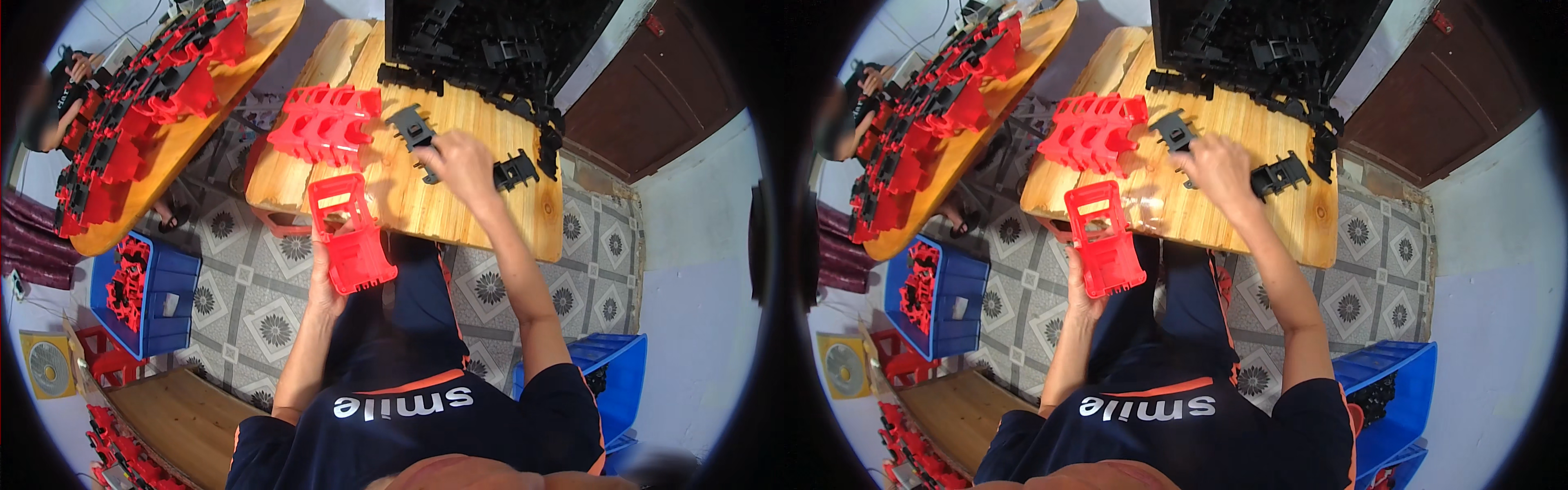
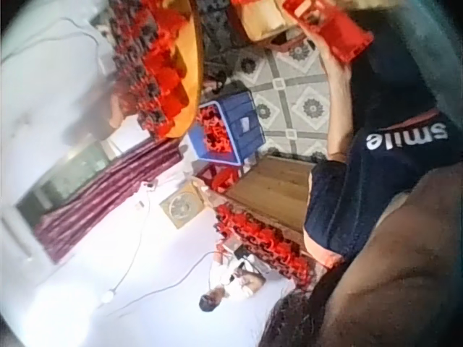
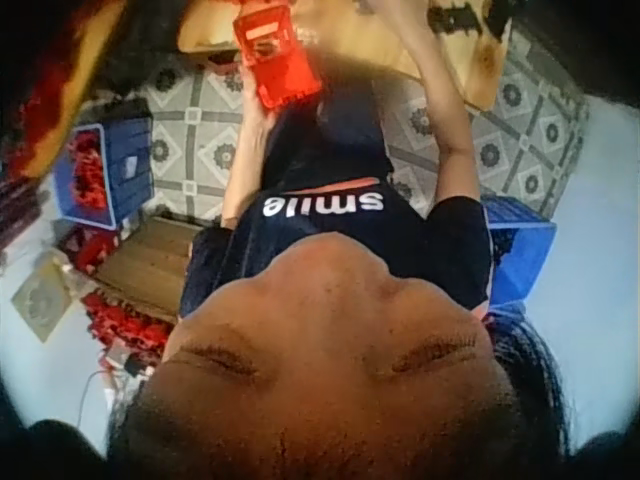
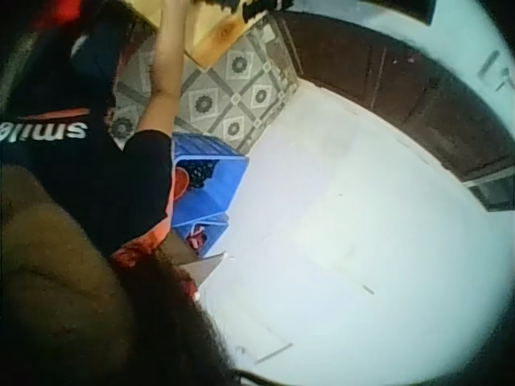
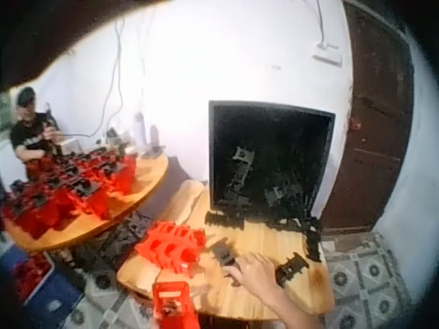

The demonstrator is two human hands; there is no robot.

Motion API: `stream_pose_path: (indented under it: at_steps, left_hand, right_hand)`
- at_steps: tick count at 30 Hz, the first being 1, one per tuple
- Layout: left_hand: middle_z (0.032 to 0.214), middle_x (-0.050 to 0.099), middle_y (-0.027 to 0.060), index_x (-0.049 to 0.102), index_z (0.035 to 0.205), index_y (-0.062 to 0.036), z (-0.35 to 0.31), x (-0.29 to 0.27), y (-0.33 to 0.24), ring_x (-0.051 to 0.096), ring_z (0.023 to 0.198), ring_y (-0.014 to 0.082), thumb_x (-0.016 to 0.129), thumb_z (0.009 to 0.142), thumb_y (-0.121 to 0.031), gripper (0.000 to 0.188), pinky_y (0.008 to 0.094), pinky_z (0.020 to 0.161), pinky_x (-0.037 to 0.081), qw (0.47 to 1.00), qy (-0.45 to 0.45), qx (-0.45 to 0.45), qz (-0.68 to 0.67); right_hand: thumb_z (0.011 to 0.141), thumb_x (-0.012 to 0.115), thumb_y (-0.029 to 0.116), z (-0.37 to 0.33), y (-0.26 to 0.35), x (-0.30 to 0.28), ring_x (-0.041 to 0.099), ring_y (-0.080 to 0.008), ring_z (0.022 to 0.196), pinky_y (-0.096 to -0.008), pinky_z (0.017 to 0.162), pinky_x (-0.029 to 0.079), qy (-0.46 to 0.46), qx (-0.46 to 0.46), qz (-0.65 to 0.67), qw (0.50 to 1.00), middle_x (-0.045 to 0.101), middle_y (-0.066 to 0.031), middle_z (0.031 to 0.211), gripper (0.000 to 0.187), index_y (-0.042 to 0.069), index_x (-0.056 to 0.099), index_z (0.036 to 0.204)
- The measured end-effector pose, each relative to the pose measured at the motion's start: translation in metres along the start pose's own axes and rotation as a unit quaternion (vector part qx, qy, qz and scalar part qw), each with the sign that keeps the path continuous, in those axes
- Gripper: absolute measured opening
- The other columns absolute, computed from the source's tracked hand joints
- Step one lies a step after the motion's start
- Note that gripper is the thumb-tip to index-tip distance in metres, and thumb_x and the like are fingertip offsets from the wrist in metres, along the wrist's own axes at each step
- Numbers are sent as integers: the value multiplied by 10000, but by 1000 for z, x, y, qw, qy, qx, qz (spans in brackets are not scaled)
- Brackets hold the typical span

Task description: Assemble plastic toy parts by snapping black components into red housings.

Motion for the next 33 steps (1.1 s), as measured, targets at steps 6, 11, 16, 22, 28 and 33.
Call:
stream_pose_path:
  at_steps: [6,11,16,22,28,33]
  left_hand:
    - [1377,528,144,378,1438,-31,-11,-20,-16,555,1234,272,466,873,-715,892,461,1004,496,999,0,0,-47]
    - [1530,310,125,27,1561,-227,-20,-12,-13,347,1403,273,653,912,-409,921,486,1112,367,995,51,8,-89]
    - [1486,371,155,-88,1557,-217,-39,-25,-13,387,1376,295,680,898,-324,1018,498,1131,321,997,18,41,-69]
    - [1521,340,143,-84,1557,-235,-26,-38,-12,370,1396,277,674,913,-331,1000,483,1133,330,993,10,39,-114]
    - [1424,463,110,89,1546,-248,-33,-40,-35,481,1301,270,672,921,-292,855,476,1088,407,992,-21,59,-114]
    - [1435,438,148,132,1539,-215,-15,-32,-28,454,1323,303,692,902,-306,853,499,1085,405,995,-11,44,-89]
  right_hand:
    - [904,623,122,66,4,26,466,-365,1269,-400,1067,375,68,-166,253,951,534,-178,1355,395,59,589,1293]
    - [824,677,164,28,24,38,546,-321,1079,-394,944,432,134,-239,172,946,621,-111,1130,339,100,681,1157]
    - [797,722,172,0,15,39,569,-347,970,-427,842,465,58,-164,82,981,611,-153,944,247,40,704,1005]
    - [741,747,106,-5,0,28,573,-400,941,-442,817,482,75,-87,85,990,604,-209,952,284,12,691,1003]
    - [829,630,48,15,14,11,570,-396,852,-454,764,459,10,-126,185,975,585,-217,879,201,-3,678,1017]
    - [832,665,4,-10,27,-41,618,-228,905,-304,807,490,55,1,396,916,625,-102,959,239,10,690,1070]
Point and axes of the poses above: each hand's wrist, its own z-axis towards the middle knuckle, its own x-axis out of the palm, y = z × x, the point moved 6 cm from there along z, towards the middle knuckle
